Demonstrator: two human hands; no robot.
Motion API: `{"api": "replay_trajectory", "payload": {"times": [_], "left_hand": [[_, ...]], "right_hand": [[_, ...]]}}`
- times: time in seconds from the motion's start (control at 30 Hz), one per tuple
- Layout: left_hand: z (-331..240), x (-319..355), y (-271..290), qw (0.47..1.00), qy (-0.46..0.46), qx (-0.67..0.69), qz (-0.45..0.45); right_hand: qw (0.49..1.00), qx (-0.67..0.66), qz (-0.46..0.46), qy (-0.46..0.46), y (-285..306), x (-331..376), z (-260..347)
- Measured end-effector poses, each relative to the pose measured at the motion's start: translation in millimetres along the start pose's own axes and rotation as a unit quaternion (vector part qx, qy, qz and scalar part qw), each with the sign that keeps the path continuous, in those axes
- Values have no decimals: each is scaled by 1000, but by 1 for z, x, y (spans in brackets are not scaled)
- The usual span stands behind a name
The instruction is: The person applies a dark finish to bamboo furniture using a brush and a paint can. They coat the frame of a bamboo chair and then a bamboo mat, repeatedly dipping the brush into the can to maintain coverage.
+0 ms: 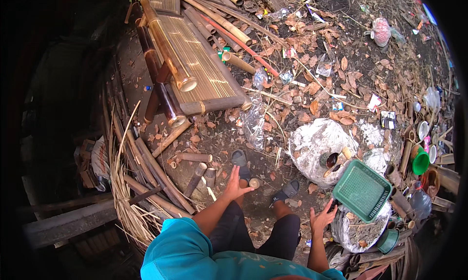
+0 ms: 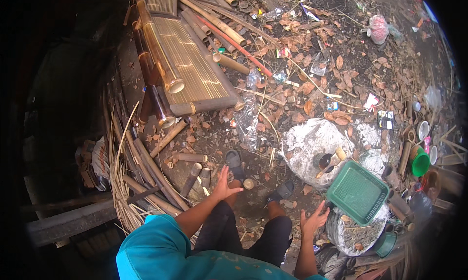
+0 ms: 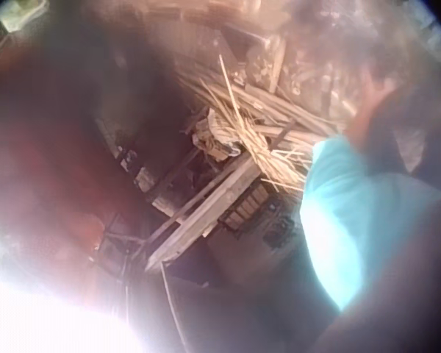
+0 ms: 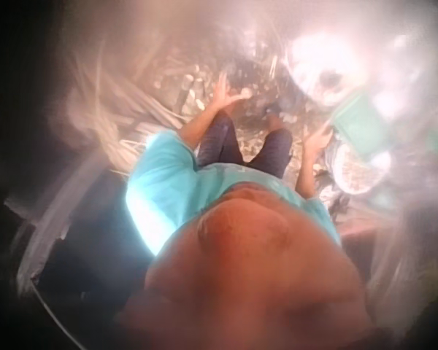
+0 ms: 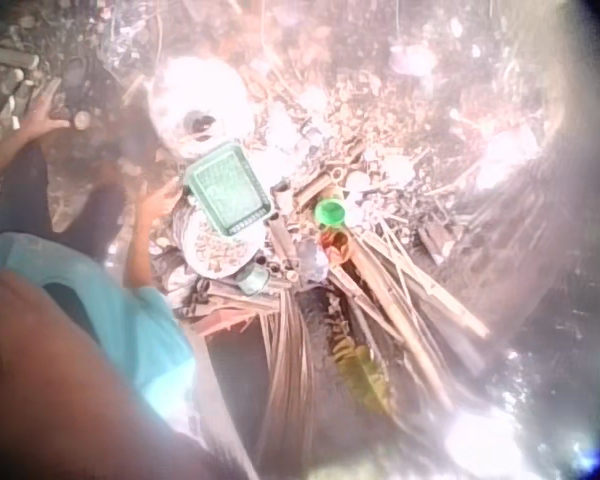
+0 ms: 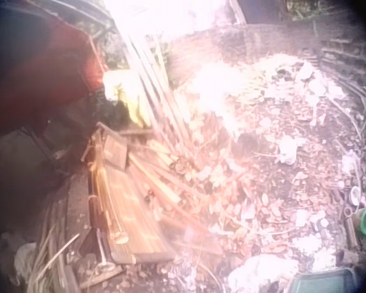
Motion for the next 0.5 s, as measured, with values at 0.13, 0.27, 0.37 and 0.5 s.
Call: {"api": "replay_trajectory", "payload": {"times": [0.13,0.27,0.37,0.5], "left_hand": [[35,70,93,993,43,25,-104],[40,118,146,975,103,92,-173],[23,148,183,956,127,182,-194],[21,164,232,938,155,229,-211]], "right_hand": [[999,30,13,-2,22,43,14],[998,58,27,-24,31,61,44],[995,72,60,-37,51,66,91],[993,102,44,35,79,70,185]]}}
Point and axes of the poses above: each hand's wrist, its own x-axis away from the middle knuckle, its own y-axis out of the back of the hand, z = x × y, the point moved 1 cm from there along -x, towards the middle knuckle, and after that the axes turned 8 degrees about x, right-handed, at the moved point
